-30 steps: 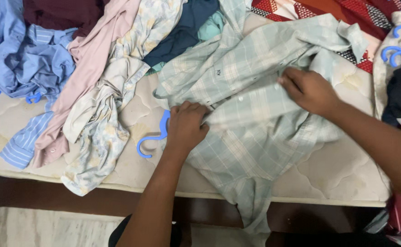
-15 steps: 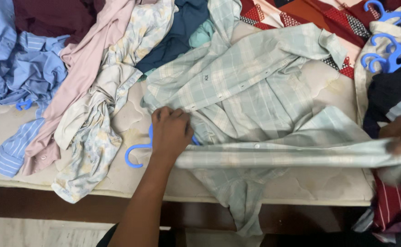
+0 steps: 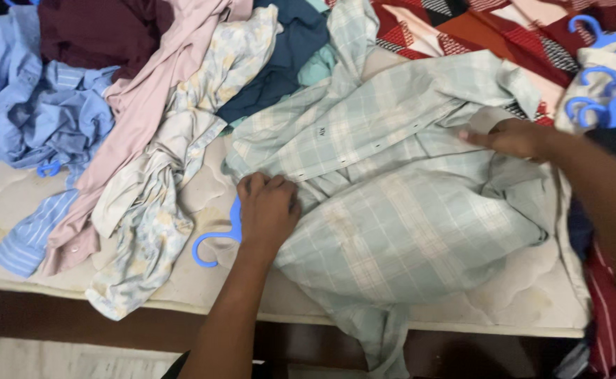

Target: The person places a striped polo shirt onto a blue hanger and adjusts it on a bed. They then pick up a light-colored checkered shirt, button it, and place it onto another hanger. The person continues to handle the shirts and hangers on the bed.

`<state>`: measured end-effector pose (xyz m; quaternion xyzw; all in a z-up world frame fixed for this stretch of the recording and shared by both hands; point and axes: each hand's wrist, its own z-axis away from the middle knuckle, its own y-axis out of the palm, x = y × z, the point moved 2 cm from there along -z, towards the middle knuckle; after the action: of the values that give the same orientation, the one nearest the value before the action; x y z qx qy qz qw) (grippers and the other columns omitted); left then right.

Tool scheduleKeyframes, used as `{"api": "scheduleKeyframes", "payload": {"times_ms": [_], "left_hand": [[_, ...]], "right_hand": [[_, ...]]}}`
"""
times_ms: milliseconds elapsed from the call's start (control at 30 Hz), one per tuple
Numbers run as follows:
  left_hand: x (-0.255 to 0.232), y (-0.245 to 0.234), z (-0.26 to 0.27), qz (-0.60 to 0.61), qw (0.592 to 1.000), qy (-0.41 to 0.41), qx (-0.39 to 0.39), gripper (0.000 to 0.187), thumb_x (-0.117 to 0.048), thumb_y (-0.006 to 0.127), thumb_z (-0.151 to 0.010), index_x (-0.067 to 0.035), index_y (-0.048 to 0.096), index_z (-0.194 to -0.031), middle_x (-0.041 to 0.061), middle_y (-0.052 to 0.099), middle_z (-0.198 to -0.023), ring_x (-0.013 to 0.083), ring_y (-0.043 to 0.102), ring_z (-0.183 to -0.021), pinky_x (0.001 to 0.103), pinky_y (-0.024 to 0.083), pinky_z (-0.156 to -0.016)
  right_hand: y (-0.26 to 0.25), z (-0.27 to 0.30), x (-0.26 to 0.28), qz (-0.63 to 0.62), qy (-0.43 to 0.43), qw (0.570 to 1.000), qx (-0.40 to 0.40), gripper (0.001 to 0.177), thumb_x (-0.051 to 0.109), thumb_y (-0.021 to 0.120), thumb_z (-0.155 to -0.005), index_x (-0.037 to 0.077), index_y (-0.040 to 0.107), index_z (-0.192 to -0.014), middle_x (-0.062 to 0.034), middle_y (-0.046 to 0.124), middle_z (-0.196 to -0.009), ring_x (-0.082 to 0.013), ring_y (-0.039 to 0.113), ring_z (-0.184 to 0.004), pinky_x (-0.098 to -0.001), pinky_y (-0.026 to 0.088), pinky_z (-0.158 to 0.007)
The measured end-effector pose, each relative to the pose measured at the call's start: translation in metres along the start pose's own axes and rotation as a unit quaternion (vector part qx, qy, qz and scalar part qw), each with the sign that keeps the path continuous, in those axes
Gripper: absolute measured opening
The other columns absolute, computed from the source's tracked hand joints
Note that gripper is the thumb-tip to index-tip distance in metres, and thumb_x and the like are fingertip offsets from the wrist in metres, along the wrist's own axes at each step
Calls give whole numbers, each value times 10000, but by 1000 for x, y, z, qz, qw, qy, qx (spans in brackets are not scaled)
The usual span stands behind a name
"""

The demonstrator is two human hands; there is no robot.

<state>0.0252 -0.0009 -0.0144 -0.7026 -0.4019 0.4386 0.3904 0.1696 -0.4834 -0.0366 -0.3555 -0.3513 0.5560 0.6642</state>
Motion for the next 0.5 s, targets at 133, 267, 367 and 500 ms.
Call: {"api": "scheduleKeyframes", "payload": {"times_ms": [133,267,367,500], "left_hand": [[1,-2,-2,0,1000,-18,11,130,-163,775,-721,-99,734,-827,41,704,-961,304,557,-1046,502,306,-1073],[5,-4,2,-7,999,-32,7,141,-134,784,-699,-95,729,-823,36,707,-957,318,550,-1039,495,304,-1084],[9,-5,5,-9,999,-36,9,121,-127,772,-732,-102,726,-841,35,704,-955,306,556,-1019,490,314,-1087],[11,-2,4,-18,999,-39,15,114,-120,768,-723,-106,726,-828,37,704,-960,310,557,-1020,491,318,-1070]], "right_hand": [[54,-17,6,-74,28,992,-102,805,712,632,-874,7,698,-1259,-286,729,-1273,-429,693,-1171,-497,528,-1007],[49,-26,-39,-153,-5,983,-100,559,555,681,-911,44,800,-1104,-260,729,-1122,-404,679,-1039,-505,498,-934],[21,-2,-101,-89,51,990,-97,515,494,691,-902,43,776,-1134,-245,720,-1130,-393,675,-1049,-499,499,-940],[3,29,-120,-4,86,989,-123,470,413,703,-890,41,743,-1175,-226,708,-1140,-379,670,-1064,-490,501,-947]]}}
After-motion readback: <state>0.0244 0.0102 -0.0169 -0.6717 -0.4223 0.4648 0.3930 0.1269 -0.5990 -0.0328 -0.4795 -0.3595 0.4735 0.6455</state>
